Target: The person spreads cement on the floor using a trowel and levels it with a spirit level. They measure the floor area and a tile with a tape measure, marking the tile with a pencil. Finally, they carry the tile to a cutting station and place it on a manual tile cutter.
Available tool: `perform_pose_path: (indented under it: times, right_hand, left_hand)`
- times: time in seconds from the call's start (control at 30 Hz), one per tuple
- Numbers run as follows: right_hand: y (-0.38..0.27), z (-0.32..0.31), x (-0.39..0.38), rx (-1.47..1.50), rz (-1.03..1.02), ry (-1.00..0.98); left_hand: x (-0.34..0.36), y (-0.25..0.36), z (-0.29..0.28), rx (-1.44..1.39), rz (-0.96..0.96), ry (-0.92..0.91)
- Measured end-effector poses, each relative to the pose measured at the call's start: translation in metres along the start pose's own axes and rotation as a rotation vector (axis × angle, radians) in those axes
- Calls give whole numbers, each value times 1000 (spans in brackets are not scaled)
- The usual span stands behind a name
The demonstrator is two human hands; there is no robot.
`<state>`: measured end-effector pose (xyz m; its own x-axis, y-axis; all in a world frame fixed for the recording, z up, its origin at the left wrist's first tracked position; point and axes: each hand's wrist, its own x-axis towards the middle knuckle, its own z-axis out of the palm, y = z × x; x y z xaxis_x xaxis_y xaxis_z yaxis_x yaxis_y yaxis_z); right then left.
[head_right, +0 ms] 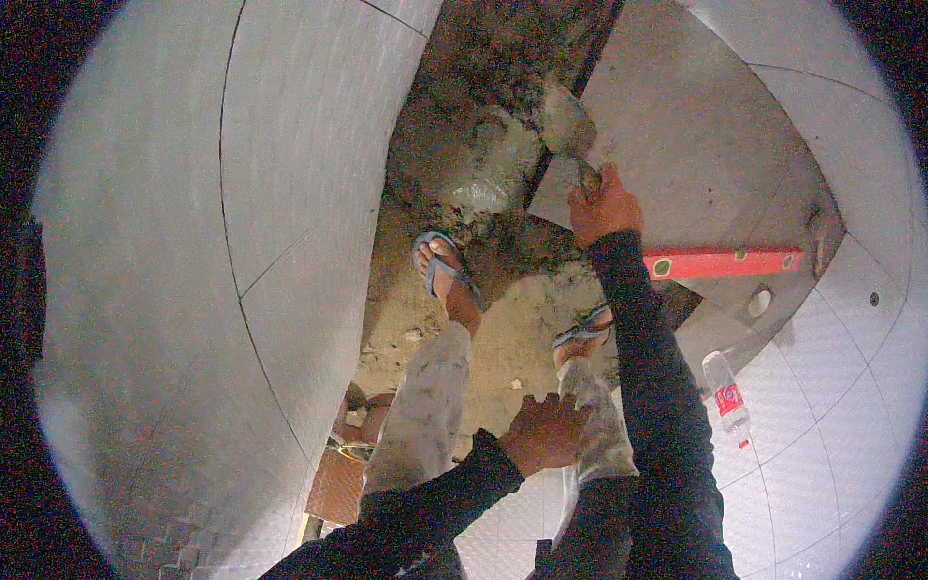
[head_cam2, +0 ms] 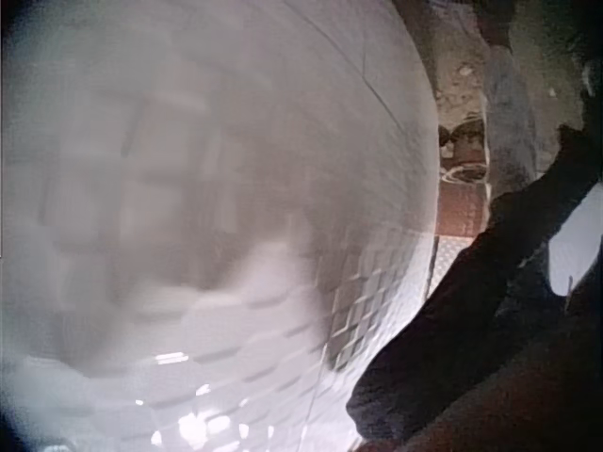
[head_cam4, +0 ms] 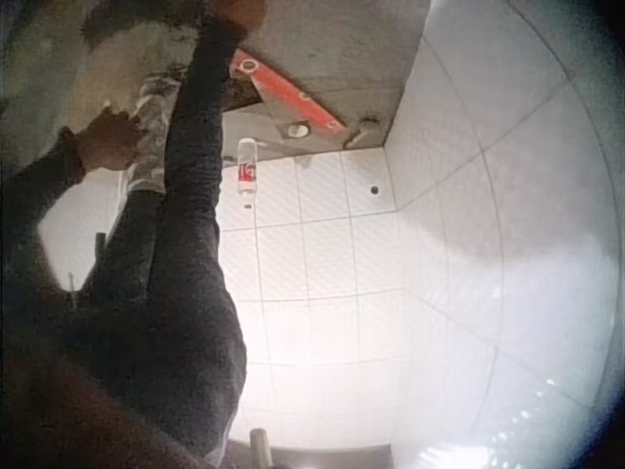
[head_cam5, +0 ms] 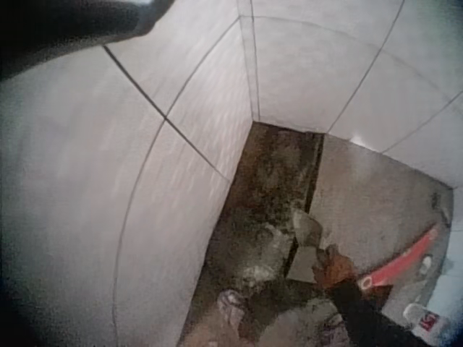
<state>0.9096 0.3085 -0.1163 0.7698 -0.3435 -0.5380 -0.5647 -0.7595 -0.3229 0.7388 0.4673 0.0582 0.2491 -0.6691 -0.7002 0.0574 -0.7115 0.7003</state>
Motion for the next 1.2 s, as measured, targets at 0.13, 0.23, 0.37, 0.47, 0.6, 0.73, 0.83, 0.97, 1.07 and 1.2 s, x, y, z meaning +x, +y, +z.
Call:
perform_pose_path:
  times: [0.13,0.23,0.37,0.47,0.6,0.73,0.83,0.97,1.07,1.2]
  right_hand:
    - [-5,15,-8,-218,80,171]
    - [-16,46,-10,-229,51,-3]
    - [-47,82,-25,-13,76,-68]
    - [-48,117,-2,164,63,-90]
    - [-14,137,11,533,117,-111]
    - [-90,76,-1,276,-70,240]
    - [-112,64,43,399,-105,408]
    - [-121,56,69,293,-103,424]
    - [-86,64,40,292,-193,557]
    - [8,48,-4,393,37,489]
  left_hand:
    - [-4,8,-19,26,-28,-105]
    - [-14,13,6,63,32,-28]
    - [-10,16,22,-48,122,-314]
    - [-23,21,49,-34,115,-169]
    - [-14,21,51,-7,116,-242]
    - [-8,20,22,17,61,-191]
    - [-17,17,6,16,119,-70]
    - [-10,17,53,-22,65,65]
    - [-4,25,42,104,50,-283]
    - [-11,29,34,41,91,-222]
